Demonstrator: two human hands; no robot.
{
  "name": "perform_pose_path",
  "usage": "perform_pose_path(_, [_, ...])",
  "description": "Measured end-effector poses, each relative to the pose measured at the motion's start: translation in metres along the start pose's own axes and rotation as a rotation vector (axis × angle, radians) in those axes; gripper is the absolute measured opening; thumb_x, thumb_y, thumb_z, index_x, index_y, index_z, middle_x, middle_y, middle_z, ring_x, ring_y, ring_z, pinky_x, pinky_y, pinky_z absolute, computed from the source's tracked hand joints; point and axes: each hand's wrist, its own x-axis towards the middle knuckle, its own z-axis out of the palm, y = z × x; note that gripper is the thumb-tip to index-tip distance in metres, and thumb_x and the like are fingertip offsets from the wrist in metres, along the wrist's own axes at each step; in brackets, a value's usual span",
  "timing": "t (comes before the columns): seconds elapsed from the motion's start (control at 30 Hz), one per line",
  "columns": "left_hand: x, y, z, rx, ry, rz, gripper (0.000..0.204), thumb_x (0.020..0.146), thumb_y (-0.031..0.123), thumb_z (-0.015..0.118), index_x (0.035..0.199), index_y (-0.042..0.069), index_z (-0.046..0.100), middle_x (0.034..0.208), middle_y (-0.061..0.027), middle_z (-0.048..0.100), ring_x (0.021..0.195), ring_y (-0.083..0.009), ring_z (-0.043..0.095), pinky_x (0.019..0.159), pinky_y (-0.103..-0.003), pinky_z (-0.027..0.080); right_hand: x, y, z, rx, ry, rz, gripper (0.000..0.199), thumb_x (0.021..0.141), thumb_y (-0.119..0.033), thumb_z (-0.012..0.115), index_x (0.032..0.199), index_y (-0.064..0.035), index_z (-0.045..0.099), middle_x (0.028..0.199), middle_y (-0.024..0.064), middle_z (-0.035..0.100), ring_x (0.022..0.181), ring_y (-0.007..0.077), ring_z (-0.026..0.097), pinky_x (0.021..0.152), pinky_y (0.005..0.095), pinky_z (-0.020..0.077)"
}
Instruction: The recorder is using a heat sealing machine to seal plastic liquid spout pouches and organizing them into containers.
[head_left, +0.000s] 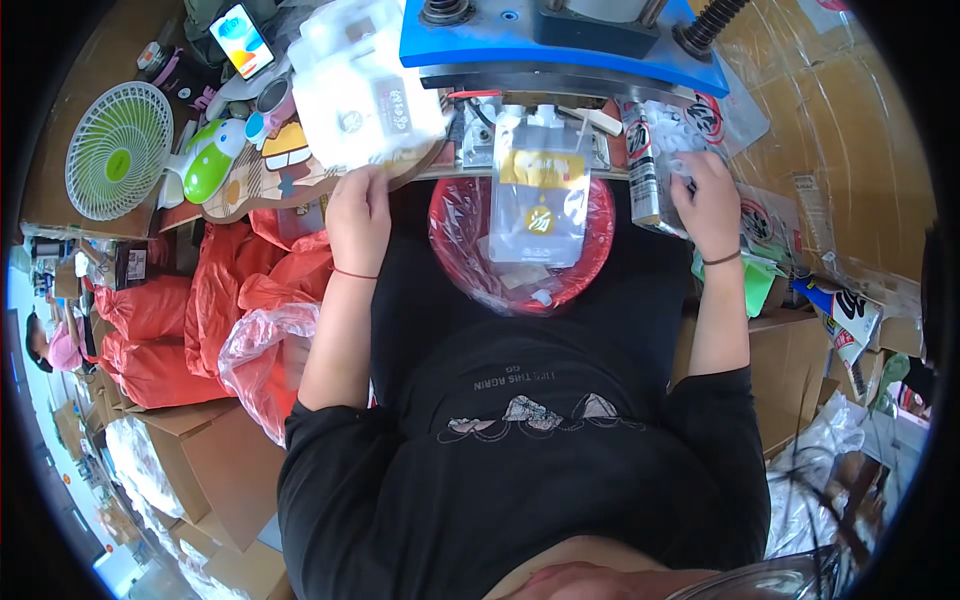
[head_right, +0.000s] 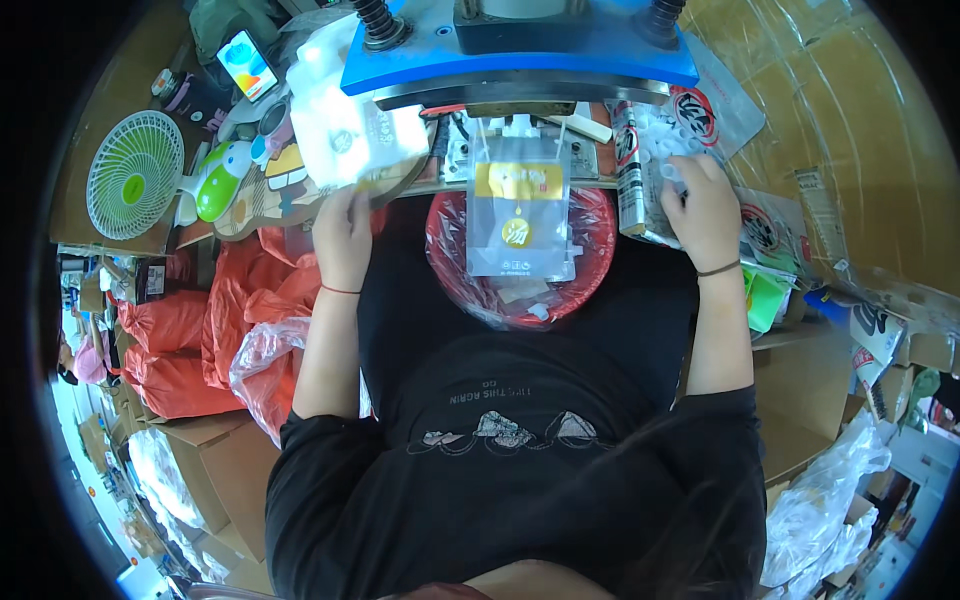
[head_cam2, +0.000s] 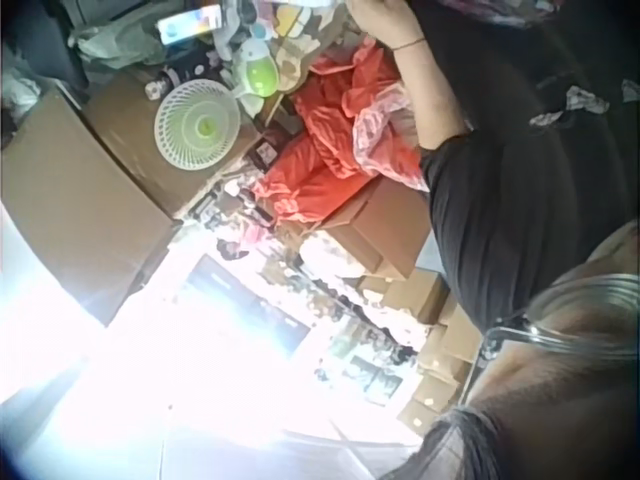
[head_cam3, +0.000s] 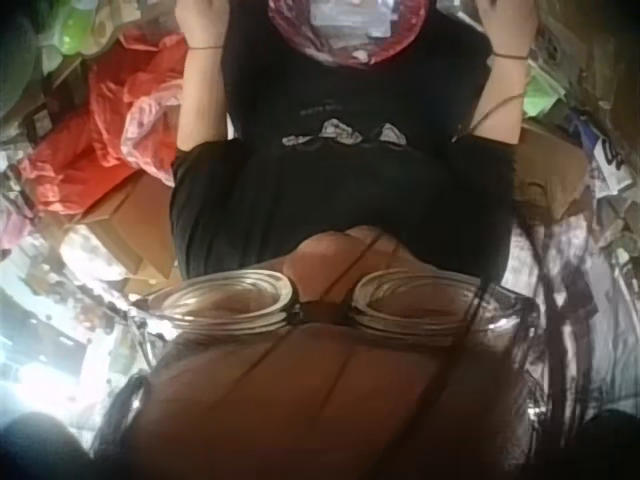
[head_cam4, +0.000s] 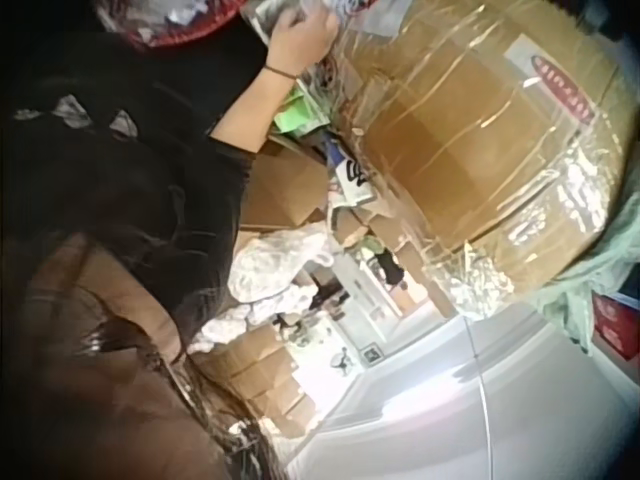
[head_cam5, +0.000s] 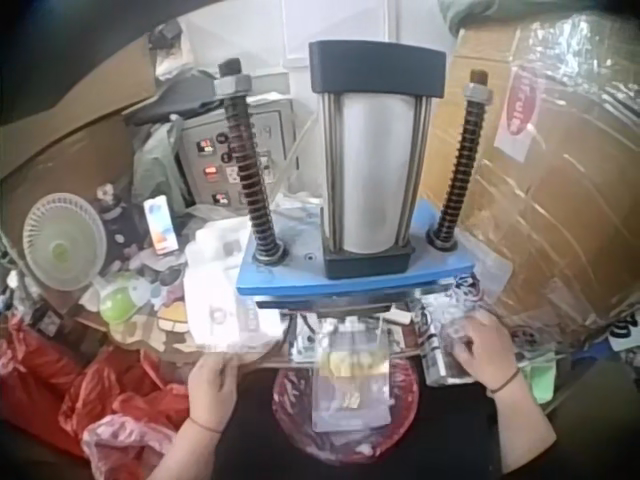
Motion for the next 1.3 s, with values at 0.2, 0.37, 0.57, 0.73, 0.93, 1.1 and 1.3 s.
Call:
perform_pose_path(0.2, [-0.007, 0.019, 0.004, 0.148, 0.018, 0.166, 0.02, 0.083, -0.001, 0.061, 0.1, 0.003, 0.069, 0.098, -0.0162, 0.069, 0.093, -0.0354, 0.067, 0.08, -0.04, 0.053, -0.026, 0.025, 0.013, 0.297, 0.212, 0.181, 0.026, 0.094, -0.011, 0.06, 0.118, -0.0003, 0.063, 0.106, 0.0133, 0.067, 0.091, 0.0208, 0.063, 0.083, 0.0321, 0.0498])
perform_pose_path(0.37, [-0.021, 0.051, -0.009, -0.515, -0.172, -0.141, 0.016, 0.083, 0.007, 0.074, 0.097, 0.0, 0.072, 0.084, -0.0137, 0.071, 0.077, -0.0193, 0.068, 0.074, -0.03, 0.051, -0.03, -0.02, -0.016, 0.564, 0.143, 0.248, 0.02, 0.097, -0.01, 0.056, 0.111, 0.001, 0.064, 0.103, 0.0145, 0.067, 0.092, 0.0251, 0.064, 0.084, 0.0347, 0.0495])
perform_pose_path(0.57, [-0.035, 0.101, 0.019, -0.684, -0.593, -0.103, 0.016, 0.087, 0.014, 0.076, 0.094, 0.0, 0.074, 0.081, -0.009, 0.072, 0.075, -0.0109, 0.065, 0.072, -0.026, 0.05, 0.012, -0.111, -0.035, 1.001, -0.117, -0.064, 0.015, 0.092, -0.005, 0.062, 0.107, -0.001, 0.064, 0.105, 0.006, 0.064, 0.093, 0.0152, 0.059, 0.083, 0.0278, 0.046])
perform_pose_path(0.73, [-0.044, 0.13, 0.022, -1.199, -0.937, -0.396, 0.022, 0.093, 0.02, 0.071, 0.102, 0.0, 0.073, 0.09, -0.0051, 0.073, 0.083, -0.0107, 0.066, 0.077, -0.026, 0.051, 0.029, -0.095, -0.037, 0.76, -0.184, -0.258, 0.018, 0.094, -0.011, 0.062, 0.109, -0.0009, 0.064, 0.104, 0.0096, 0.064, 0.091, 0.0211, 0.061, 0.084, 0.0311, 0.0466])
perform_pose_path(0.93, [-0.05, 0.14, 0.033, -1.459, -1.143, -0.618, 0.025, 0.095, 0.016, 0.066, 0.113, -0.001, 0.069, 0.1, -0.0052, 0.073, 0.092, -0.0122, 0.067, 0.085, -0.027, 0.053, 0.025, -0.071, -0.042, 0.672, -0.322, -0.257, 0.024, 0.097, -0.017, 0.058, 0.114, -0.0009, 0.062, 0.105, 0.0134, 0.062, 0.092, 0.0293, 0.062, 0.085, 0.0381, 0.0476])
perform_pose_path(1.1, [-0.027, 0.128, 0.044, -1.457, -1.064, -0.586, 0.027, 0.092, 0.008, 0.065, 0.117, -0.002, 0.066, 0.106, -0.0079, 0.072, 0.096, -0.0136, 0.068, 0.085, -0.03, 0.054, 0.008, -0.017, -0.034, -0.043, -0.157, 0.175, 0.026, 0.092, -0.013, 0.06, 0.117, -0.0039, 0.06, 0.107, 0.0177, 0.059, 0.098, 0.0386, 0.06, 0.085, 0.044, 0.0481])
perform_pose_path(1.3, [0.012, 0.112, 0.066, -1.558, -0.872, -0.693, 0.039, 0.091, 0.013, 0.068, 0.125, -0.002, 0.058, 0.114, -0.0122, 0.069, 0.091, -0.0182, 0.069, 0.075, -0.031, 0.056, -0.01, 0.003, 0.007, 0.122, -0.164, 0.161, 0.029, 0.087, -0.009, 0.065, 0.116, -0.0055, 0.062, 0.108, 0.0177, 0.061, 0.099, 0.04, 0.059, 0.083, 0.0443, 0.0493])
